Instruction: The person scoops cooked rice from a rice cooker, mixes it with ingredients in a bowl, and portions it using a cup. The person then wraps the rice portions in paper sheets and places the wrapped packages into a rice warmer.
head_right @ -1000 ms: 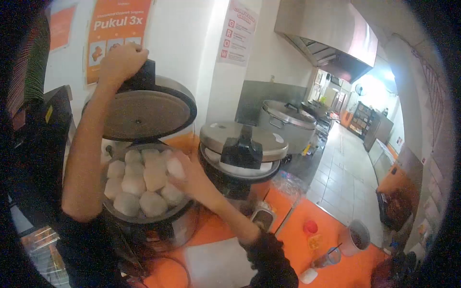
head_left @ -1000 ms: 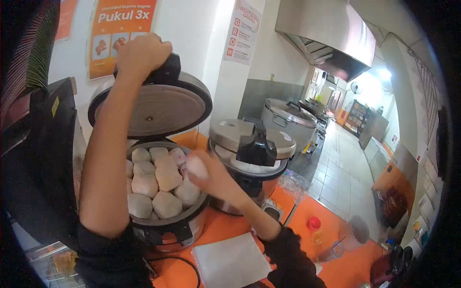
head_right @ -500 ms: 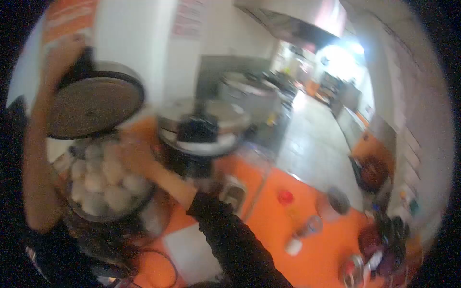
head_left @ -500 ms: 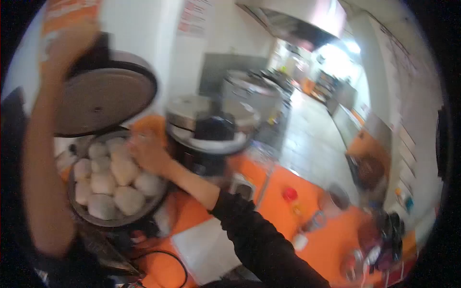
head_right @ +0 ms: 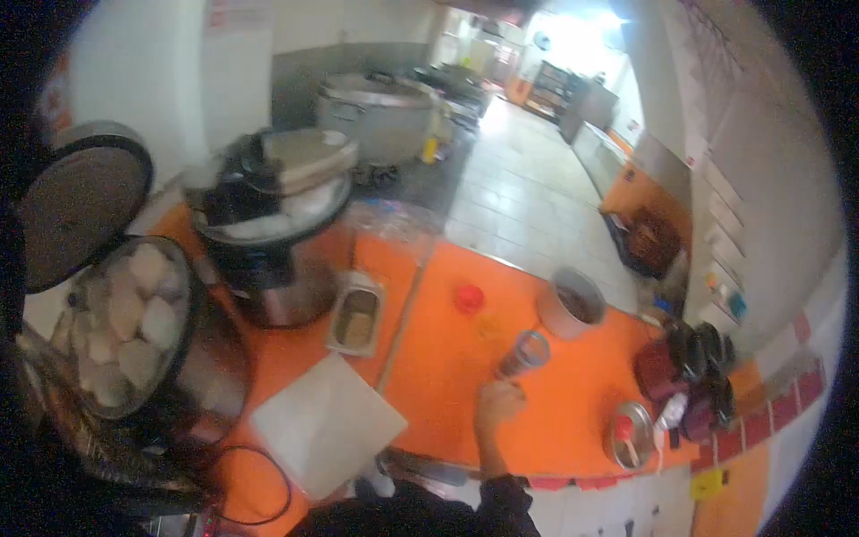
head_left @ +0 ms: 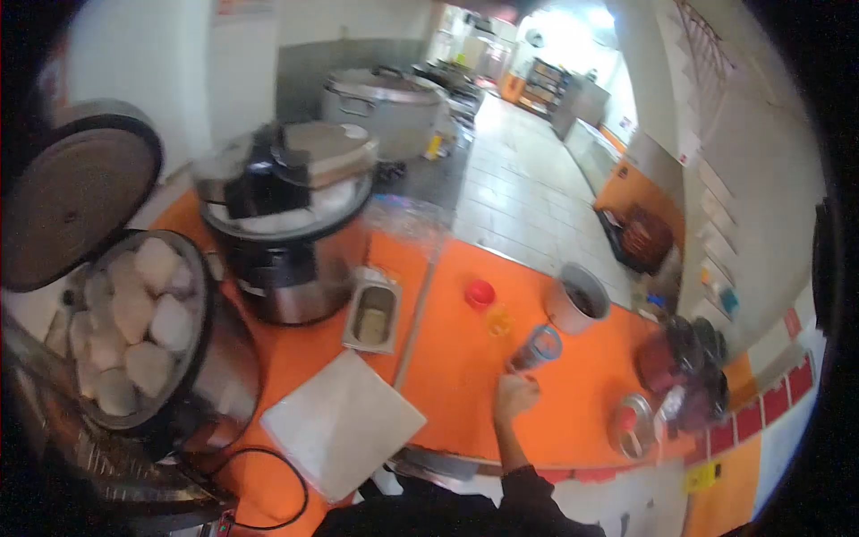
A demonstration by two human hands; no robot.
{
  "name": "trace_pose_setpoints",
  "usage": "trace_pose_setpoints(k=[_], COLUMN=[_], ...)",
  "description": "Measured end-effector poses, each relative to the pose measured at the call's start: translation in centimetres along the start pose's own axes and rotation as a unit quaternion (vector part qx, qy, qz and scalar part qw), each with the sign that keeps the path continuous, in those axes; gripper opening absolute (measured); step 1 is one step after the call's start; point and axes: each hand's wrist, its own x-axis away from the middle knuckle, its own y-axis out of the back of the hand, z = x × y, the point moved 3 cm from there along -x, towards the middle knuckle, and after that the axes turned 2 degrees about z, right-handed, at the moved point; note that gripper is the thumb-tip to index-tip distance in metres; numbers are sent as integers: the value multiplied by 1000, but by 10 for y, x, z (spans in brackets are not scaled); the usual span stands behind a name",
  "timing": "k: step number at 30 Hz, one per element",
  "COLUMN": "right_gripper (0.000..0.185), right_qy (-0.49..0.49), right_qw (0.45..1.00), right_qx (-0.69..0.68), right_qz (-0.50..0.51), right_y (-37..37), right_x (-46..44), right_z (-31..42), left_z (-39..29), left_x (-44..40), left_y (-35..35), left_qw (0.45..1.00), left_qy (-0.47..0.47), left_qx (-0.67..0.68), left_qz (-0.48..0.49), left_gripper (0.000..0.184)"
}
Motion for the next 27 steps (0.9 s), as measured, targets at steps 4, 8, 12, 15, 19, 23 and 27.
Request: trace_pose_setpoints(k=[4,8,12,15,19,23,27], right_gripper=[26,43,61,58,67,65,61], right_qy=[166,163,65,29,295,592,712], right_qw=[984,936,712,473,276,189,196], right_qx=[16,-271,-258,-376,-378,-430,-555], right_qz=[57,156,650,796,833,655,382], right_y=[-68,-48,18,128,249,367,389], right_x=[9,34,62,95,151,256,374], right_z=[-65,-53,-12,111,279,405,484], left_z=[2,-42,-51,-51,-51,-51,-53], left_x=[-1,57,65,61,65,67,68], left_y=[-41,32,41,37,39,43,44], left_qw=[968,984,978,981,972,969,969], left_qy=[-75,94,81,109,109,125,125], left_qx=[238,144,175,146,198,203,206], left_qz=[15,-49,-77,-72,-69,-61,-54], left_gripper=[35,49,45,46,46,45,45])
